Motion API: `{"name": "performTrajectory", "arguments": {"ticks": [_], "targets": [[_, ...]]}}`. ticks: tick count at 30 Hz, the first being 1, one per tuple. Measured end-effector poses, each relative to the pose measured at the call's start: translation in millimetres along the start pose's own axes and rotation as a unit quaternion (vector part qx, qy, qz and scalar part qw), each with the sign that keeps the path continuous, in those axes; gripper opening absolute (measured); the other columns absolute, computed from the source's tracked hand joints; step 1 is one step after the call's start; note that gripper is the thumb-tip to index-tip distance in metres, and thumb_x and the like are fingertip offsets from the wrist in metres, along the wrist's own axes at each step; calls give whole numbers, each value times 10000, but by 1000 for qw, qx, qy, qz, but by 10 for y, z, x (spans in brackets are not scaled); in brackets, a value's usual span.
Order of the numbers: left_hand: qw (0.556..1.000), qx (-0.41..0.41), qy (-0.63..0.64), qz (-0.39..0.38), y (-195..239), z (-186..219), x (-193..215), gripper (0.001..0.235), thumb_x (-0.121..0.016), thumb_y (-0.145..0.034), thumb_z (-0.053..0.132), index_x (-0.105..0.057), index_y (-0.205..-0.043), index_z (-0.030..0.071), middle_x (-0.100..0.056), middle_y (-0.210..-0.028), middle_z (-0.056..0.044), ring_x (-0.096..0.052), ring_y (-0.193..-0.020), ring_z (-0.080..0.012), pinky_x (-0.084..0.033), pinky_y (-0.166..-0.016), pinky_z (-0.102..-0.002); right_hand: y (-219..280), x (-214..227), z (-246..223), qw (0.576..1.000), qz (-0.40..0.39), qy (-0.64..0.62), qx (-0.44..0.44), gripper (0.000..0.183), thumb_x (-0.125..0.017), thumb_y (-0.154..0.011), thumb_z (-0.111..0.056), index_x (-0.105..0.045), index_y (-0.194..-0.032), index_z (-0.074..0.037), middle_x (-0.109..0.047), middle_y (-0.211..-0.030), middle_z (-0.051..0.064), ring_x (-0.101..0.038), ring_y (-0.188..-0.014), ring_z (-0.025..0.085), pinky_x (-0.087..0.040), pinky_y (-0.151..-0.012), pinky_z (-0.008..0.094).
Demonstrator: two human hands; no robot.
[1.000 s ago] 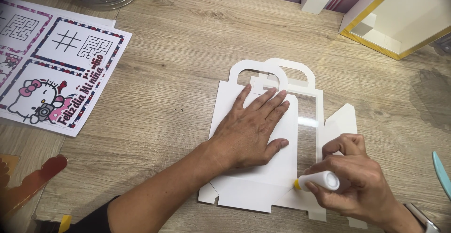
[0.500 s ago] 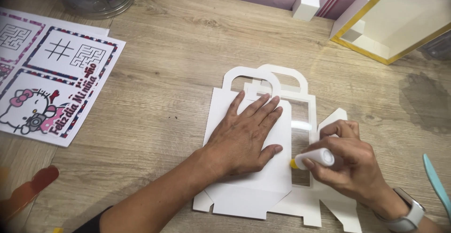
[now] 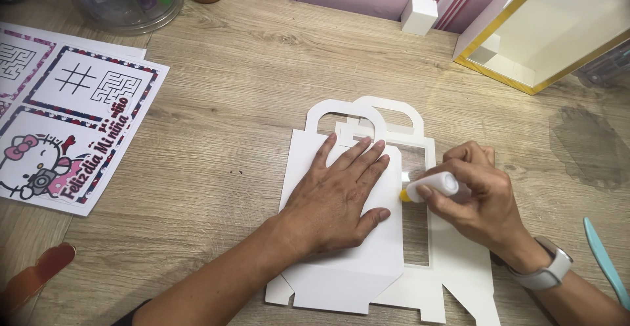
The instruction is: Assembling a paper gift bag by applying glue to the tabs and folding the template into shape
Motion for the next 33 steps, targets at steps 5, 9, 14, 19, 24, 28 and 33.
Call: {"name": "performTrajectory", "arguments": {"ticks": [5, 9, 14, 19, 24, 28, 33], "targets": [[1000, -4, -2, 7, 7, -3, -8, 790, -377, -982, 595, -316, -1576, 78, -238, -1689, -106, -139, -1577, -245, 50, -1243, -601, -50, -42, 238, 998, -2, 15, -55, 282, -812, -794, -295, -738, -871, -34, -601, -908, 71, -512, -922, 210, -465, -679, 311], [1000, -2, -7, 8, 1, -1, -5, 784, -373, -976, 595, -329, -1569, 85, -249, -1687, -103, -163, -1570, -245, 38, -1248, -592, -156, -8, 198, 998, 15, 6, -61, 239, -805, -831, -279, -738, -841, -51, -580, -875, 39, -472, -892, 191, -391, -745, 324], [1000, 0, -2, 4, 2, -6, -12, 783, -369, -977, 594, -326, -1571, 85, -237, -1690, -98, -141, -1575, -239, 49, -1247, -589, -233, 0, 219, 998, 27, 13, -64, 163, -793, -884, -255, -784, -938, -102, -524, -883, 2, -448, -933, 183, -369, -815, 317], [1000, -1, -9, 1, 3, -3, -20, 784, -353, -982, 596, -313, -1576, 86, -235, -1689, -101, -132, -1577, -240, 55, -1247, -593, -308, -13, 325, 995, 34, 5, -92, 190, -812, -891, -230, -694, -827, -96, -526, -862, 9, -459, -942, 183, -375, -809, 321], [1000, -3, -2, 12, 7, -6, -8, 786, -370, -978, 590, -328, -1571, 76, -255, -1684, -109, -152, -1576, -252, 45, -1250, -596, -357, -28, 383, 995, 48, 6, -90, 207, -820, -908, -206, -678, -803, -97, -544, -882, 2, -471, -938, 175, -365, -869, 326], [1000, -2, -5, 7, 4, -7, -20, 790, -363, -978, 597, -315, -1576, 82, -243, -1688, -102, -147, -1575, -247, 49, -1249, -595, -332, -24, 346, 994, 40, 4, -100, 193, -820, -899, -225, -703, -815, -96, -529, -850, -6, -471, -910, 171, -381, -804, 319], [1000, -1, -1, 1, 0, -7, -15, 794, -366, -976, 598, -323, -1569, 72, -249, -1686, -107, -149, -1575, -250, 48, -1248, -601, -197, -34, 327, 994, 14, -9, -107, 182, -801, -870, -226, -732, -856, -58, -569, -874, 29, -489, -941, 186, -436, -694, 299]]}}
Point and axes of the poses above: each hand's wrist, its own y-axis away from the middle knuckle, its own x-axis out of the back of the hand, z = x × y, the point moved 7 cm from there along -y, towards the middle knuckle
